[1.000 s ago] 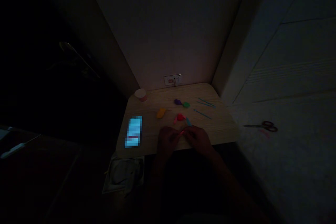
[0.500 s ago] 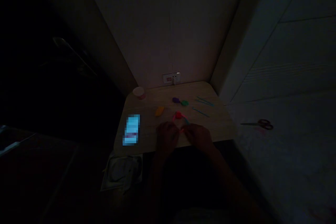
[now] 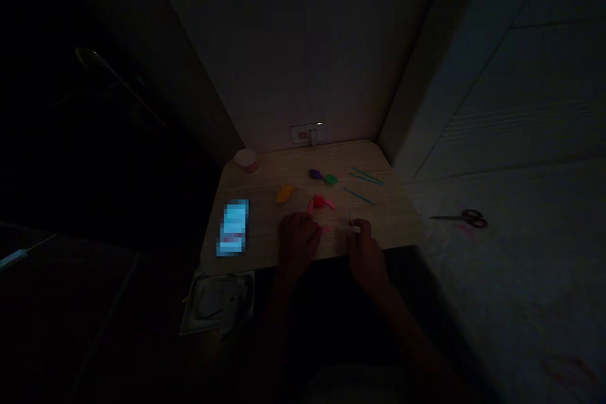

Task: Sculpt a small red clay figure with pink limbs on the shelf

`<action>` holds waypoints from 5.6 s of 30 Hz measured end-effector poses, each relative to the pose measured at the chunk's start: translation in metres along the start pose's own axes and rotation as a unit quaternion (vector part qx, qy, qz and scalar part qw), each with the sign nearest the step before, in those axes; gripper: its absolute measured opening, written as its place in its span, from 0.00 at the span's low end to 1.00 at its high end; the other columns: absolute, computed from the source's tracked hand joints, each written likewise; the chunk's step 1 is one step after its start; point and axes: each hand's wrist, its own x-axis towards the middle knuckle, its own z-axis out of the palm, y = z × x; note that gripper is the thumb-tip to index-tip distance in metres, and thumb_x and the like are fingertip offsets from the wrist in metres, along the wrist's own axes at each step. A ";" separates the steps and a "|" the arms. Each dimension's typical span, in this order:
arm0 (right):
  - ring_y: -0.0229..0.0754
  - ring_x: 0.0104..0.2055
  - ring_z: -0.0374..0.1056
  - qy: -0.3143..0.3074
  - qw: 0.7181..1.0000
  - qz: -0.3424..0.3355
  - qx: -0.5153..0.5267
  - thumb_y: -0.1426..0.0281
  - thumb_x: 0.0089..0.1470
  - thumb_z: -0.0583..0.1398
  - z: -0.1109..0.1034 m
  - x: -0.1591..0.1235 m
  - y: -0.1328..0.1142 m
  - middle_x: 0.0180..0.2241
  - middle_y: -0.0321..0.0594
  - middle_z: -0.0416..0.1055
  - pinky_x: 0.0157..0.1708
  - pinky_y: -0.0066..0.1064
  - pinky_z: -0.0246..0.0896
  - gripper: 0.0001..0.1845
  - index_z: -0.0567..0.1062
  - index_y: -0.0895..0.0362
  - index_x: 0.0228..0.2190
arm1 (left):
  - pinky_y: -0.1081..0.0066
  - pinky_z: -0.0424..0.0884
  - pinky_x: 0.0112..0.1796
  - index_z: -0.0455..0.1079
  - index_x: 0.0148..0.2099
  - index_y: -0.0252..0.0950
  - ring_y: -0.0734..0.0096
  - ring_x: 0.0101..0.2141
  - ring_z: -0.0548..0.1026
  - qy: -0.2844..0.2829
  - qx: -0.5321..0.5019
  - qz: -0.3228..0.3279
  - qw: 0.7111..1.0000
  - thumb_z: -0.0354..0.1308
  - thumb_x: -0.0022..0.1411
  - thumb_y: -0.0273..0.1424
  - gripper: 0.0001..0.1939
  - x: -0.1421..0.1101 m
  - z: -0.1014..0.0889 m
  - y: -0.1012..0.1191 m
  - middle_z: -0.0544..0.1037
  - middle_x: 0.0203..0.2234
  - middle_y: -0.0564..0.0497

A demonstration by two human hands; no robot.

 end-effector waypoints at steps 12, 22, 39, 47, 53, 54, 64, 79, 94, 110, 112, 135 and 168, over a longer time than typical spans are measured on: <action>0.46 0.28 0.74 -0.063 0.985 0.002 -0.163 0.64 0.73 0.49 0.000 -0.001 -0.018 0.29 0.45 0.79 0.26 0.32 0.46 0.15 0.73 0.55 0.42 | 0.49 0.65 0.53 0.77 0.38 0.43 0.52 0.49 0.71 0.008 0.000 -0.006 1.000 0.67 0.62 0.32 0.02 -0.001 -0.001 0.000 0.77 0.47 0.47; 0.46 0.30 0.74 -0.037 0.994 -0.003 -0.102 0.68 0.70 0.51 0.006 -0.003 -0.015 0.31 0.45 0.79 0.28 0.32 0.49 0.12 0.74 0.55 0.38 | 0.50 0.65 0.53 0.75 0.41 0.42 0.52 0.49 0.72 0.016 -0.018 -0.008 1.000 0.67 0.61 0.31 0.06 -0.002 -0.004 0.004 0.77 0.46 0.46; 0.46 0.36 0.71 0.000 0.995 -0.098 -0.030 0.71 0.64 0.51 0.012 -0.006 -0.010 0.35 0.43 0.75 0.36 0.33 0.57 0.07 0.69 0.54 0.36 | 0.49 0.64 0.54 0.78 0.38 0.43 0.52 0.50 0.71 0.006 -0.002 -0.009 1.000 0.69 0.59 0.30 0.05 -0.001 -0.001 0.000 0.77 0.47 0.47; 0.45 0.36 0.71 0.004 0.993 -0.092 -0.068 0.73 0.64 0.54 0.016 -0.008 -0.012 0.35 0.43 0.76 0.35 0.32 0.55 0.06 0.71 0.55 0.36 | 0.52 0.64 0.56 0.75 0.44 0.42 0.52 0.52 0.70 0.002 -0.013 -0.022 1.000 0.67 0.59 0.31 0.10 -0.002 -0.005 0.007 0.77 0.48 0.47; 0.44 0.36 0.72 0.003 0.993 -0.083 -0.085 0.74 0.63 0.56 0.018 -0.010 -0.011 0.36 0.43 0.76 0.34 0.31 0.54 0.06 0.72 0.55 0.35 | 0.54 0.65 0.56 0.70 0.48 0.40 0.54 0.50 0.71 0.032 -0.038 -0.017 0.999 0.61 0.58 0.26 0.15 -0.003 -0.007 0.007 0.77 0.46 0.47; 0.45 0.36 0.72 0.001 0.993 -0.084 -0.086 0.74 0.63 0.56 0.019 -0.009 -0.011 0.36 0.43 0.76 0.34 0.31 0.54 0.05 0.72 0.55 0.35 | 0.53 0.65 0.55 0.70 0.48 0.40 0.54 0.49 0.72 0.033 -0.038 -0.019 0.999 0.61 0.58 0.26 0.14 -0.003 -0.007 0.007 0.77 0.46 0.47; 0.46 0.37 0.71 0.041 0.993 -0.096 -0.052 0.73 0.64 0.54 0.019 -0.005 -0.007 0.35 0.44 0.76 0.36 0.32 0.58 0.05 0.71 0.55 0.37 | 0.53 0.65 0.55 0.69 0.46 0.41 0.53 0.49 0.72 0.024 -0.028 -0.019 0.999 0.60 0.63 0.29 0.09 -0.002 -0.005 0.005 0.77 0.46 0.46; 0.44 0.32 0.72 0.005 0.996 -0.038 -0.083 0.71 0.69 0.52 0.013 -0.004 -0.016 0.33 0.43 0.77 0.31 0.31 0.51 0.09 0.71 0.55 0.37 | 0.53 0.66 0.54 0.74 0.43 0.41 0.54 0.50 0.71 0.014 -0.006 -0.009 1.000 0.64 0.63 0.33 0.06 -0.002 -0.002 0.004 0.76 0.47 0.46; 0.43 0.30 0.73 -0.022 0.990 -0.034 -0.136 0.72 0.66 0.56 0.012 -0.004 -0.021 0.32 0.42 0.79 0.28 0.32 0.46 0.05 0.71 0.55 0.36 | 0.50 0.66 0.55 0.79 0.39 0.44 0.53 0.51 0.70 -0.003 0.020 -0.010 1.000 0.66 0.64 0.36 0.04 0.000 -0.001 0.003 0.76 0.48 0.47; 0.48 0.42 0.70 -0.062 0.964 -0.246 -0.082 0.71 0.66 0.58 -0.027 0.044 0.035 0.39 0.46 0.77 0.45 0.38 0.62 0.10 0.81 0.56 0.38 | 0.46 0.61 0.59 0.79 0.51 0.46 0.50 0.57 0.67 -0.048 0.010 0.035 0.998 0.64 0.61 0.29 0.16 0.002 -0.005 0.012 0.74 0.56 0.47; 0.48 0.43 0.70 -0.078 0.958 -0.267 -0.072 0.71 0.65 0.59 -0.025 0.053 0.039 0.40 0.46 0.77 0.46 0.38 0.63 0.09 0.81 0.56 0.38 | 0.46 0.61 0.60 0.80 0.49 0.47 0.51 0.57 0.67 -0.049 0.003 0.033 0.998 0.63 0.61 0.28 0.15 0.002 -0.005 0.011 0.74 0.57 0.48; 0.45 0.42 0.71 -0.118 0.951 -0.284 0.018 0.71 0.64 0.59 -0.021 0.066 0.041 0.37 0.43 0.75 0.45 0.36 0.65 0.09 0.80 0.55 0.34 | 0.48 0.61 0.60 0.79 0.49 0.47 0.52 0.59 0.66 -0.063 -0.003 0.025 0.998 0.64 0.62 0.30 0.13 0.002 -0.004 0.007 0.73 0.58 0.48; 0.41 0.36 0.67 -0.136 0.949 -0.284 -0.020 0.76 0.58 0.60 -0.019 0.045 0.024 0.31 0.38 0.70 0.36 0.29 0.57 0.07 0.72 0.55 0.28 | 0.50 0.62 0.58 0.78 0.38 0.43 0.54 0.55 0.70 -0.034 -0.001 0.003 0.999 0.66 0.64 0.32 0.01 0.006 -0.001 0.003 0.77 0.52 0.48</action>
